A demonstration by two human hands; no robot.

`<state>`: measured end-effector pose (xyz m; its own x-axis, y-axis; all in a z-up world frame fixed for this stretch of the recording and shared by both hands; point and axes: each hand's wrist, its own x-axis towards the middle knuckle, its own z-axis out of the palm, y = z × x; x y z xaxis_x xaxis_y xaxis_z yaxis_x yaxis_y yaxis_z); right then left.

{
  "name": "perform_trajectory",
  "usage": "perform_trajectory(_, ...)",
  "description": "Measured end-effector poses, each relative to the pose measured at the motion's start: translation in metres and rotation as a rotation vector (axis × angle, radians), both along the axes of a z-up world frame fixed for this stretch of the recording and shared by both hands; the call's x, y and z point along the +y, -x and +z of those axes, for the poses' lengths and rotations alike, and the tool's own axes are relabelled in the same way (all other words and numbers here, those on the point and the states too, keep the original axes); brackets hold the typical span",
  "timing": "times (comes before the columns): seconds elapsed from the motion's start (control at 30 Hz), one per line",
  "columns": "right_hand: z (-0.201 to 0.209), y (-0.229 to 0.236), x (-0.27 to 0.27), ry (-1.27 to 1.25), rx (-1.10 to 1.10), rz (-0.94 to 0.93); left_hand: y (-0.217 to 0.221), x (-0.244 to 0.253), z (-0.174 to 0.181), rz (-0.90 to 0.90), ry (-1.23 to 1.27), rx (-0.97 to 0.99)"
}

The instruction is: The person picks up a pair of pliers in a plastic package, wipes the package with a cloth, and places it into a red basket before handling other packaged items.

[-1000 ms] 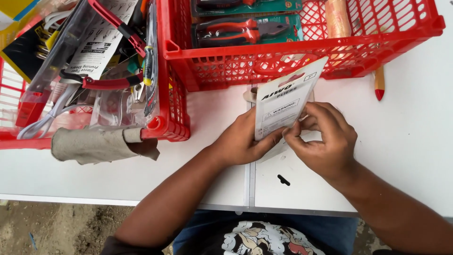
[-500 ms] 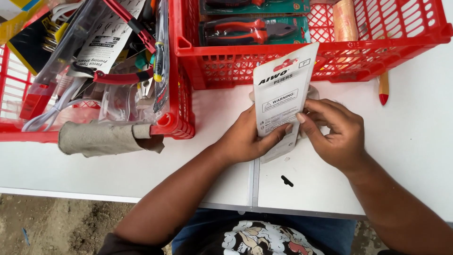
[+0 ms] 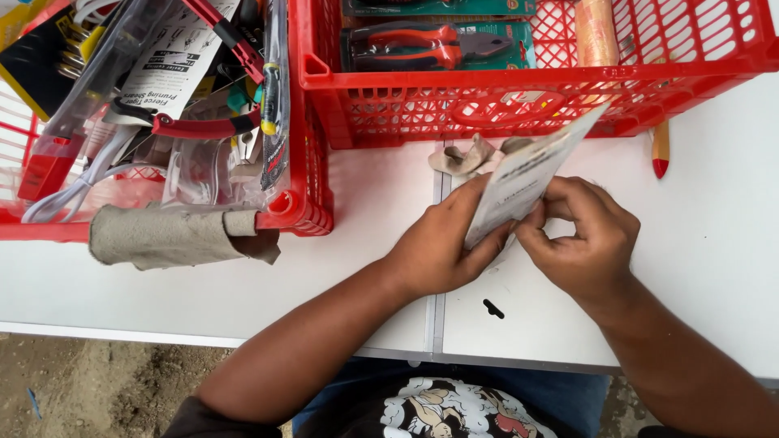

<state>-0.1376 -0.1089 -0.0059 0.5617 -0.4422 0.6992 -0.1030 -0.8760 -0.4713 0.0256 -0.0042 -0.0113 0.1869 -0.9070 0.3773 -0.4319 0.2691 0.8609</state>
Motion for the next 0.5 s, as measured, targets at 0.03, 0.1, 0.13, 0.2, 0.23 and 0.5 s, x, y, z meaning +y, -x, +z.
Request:
perform_trajectory(0.03, 0.001, -0.001, -0.001, -0.077, 0.018, 0.014, -0.004, -0.002, 0.000, -0.002, 0.019, 0.027)
perform_trajectory(0.1, -0.004, -0.005, 0.000, -0.159, 0.027, 0.014, -0.007, -0.008, -0.010, -0.032, -0.005, 0.123)
perform_trajectory(0.13, -0.006, -0.006, 0.000, -0.238, 0.035, 0.008, -0.008, -0.012, -0.015, -0.070, -0.026, 0.218)
perform_trajectory(0.2, -0.008, -0.008, 0.000, -0.331, 0.072, 0.001, -0.013, -0.010, -0.017, -0.083, -0.021, 0.268)
perform_trajectory(0.23, -0.009, -0.009, 0.000, -0.424, 0.108, -0.005, -0.015, -0.011, -0.017, -0.096, -0.016, 0.318)
perform_trajectory(0.5, -0.036, -0.011, 0.010, -0.534, 0.155, 0.065, -0.034, -0.011, -0.008, 0.077, 0.164, 0.572)
